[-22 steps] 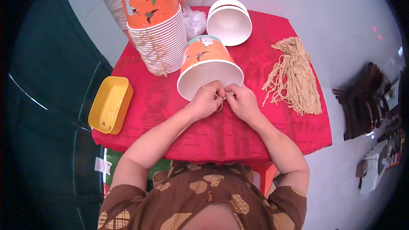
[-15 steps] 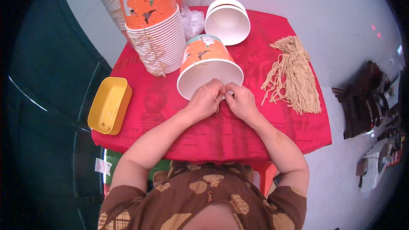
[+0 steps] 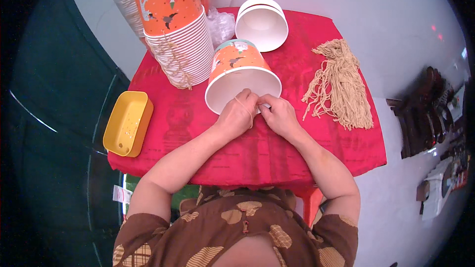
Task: Threading and tying strings onto paper bowls for handles or decoration.
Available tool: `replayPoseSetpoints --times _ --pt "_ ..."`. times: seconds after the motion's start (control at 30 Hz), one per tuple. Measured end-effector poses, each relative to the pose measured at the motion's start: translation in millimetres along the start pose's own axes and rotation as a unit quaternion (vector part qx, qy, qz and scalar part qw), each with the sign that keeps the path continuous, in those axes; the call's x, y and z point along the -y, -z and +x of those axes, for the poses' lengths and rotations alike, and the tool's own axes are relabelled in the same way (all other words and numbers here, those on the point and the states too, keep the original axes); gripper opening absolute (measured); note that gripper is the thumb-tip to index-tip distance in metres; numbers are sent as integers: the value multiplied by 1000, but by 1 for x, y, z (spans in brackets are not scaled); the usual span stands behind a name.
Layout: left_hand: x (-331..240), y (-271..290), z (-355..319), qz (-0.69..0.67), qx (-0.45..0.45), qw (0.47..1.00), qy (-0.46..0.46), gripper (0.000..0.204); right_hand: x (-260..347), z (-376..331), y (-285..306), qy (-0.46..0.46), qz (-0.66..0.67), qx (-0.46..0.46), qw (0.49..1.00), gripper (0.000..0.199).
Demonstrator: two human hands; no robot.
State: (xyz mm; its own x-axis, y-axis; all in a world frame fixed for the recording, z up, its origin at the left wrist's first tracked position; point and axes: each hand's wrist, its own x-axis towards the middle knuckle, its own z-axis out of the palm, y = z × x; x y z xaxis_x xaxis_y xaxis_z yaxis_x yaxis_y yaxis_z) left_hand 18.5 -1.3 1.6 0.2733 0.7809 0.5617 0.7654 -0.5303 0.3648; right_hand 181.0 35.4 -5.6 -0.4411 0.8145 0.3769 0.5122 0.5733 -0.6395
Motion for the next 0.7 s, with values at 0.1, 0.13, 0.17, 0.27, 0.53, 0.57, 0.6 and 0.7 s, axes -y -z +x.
replayPoseSetpoints --times 0.1,0.13,0.17,0.27,0.53,0.57,0.6,0.7 --pt "2 -2 -1 -9 -5 1000 -2 18 0 1 1 -8 3 12 1000 22" --pt "4 -5 -1 -12 -13 1000 2 19 1 1 1 -17 4 21 1000 24" --pt "3 -5 -1 -16 -21 1000 6 19 2 1 2 -17 4 20 1000 24" --pt "3 -4 -1 -8 -26 1000 2 20 7 2 4 -25 17 16 999 26" --pt "2 -2 -2 15 2 1000 17 16 -4 2 -1 -7 35 -2 999 27" --pt "2 -3 -2 25 6 999 28 15 -4 2 -1 -8 35 -3 999 27" --pt "2 -2 -2 25 7 999 27 15 -4 2 0 -2 41 -1 999 26" --pt "2 -2 -2 25 20 998 55 14 -1 2 3 4 56 5 998 27"
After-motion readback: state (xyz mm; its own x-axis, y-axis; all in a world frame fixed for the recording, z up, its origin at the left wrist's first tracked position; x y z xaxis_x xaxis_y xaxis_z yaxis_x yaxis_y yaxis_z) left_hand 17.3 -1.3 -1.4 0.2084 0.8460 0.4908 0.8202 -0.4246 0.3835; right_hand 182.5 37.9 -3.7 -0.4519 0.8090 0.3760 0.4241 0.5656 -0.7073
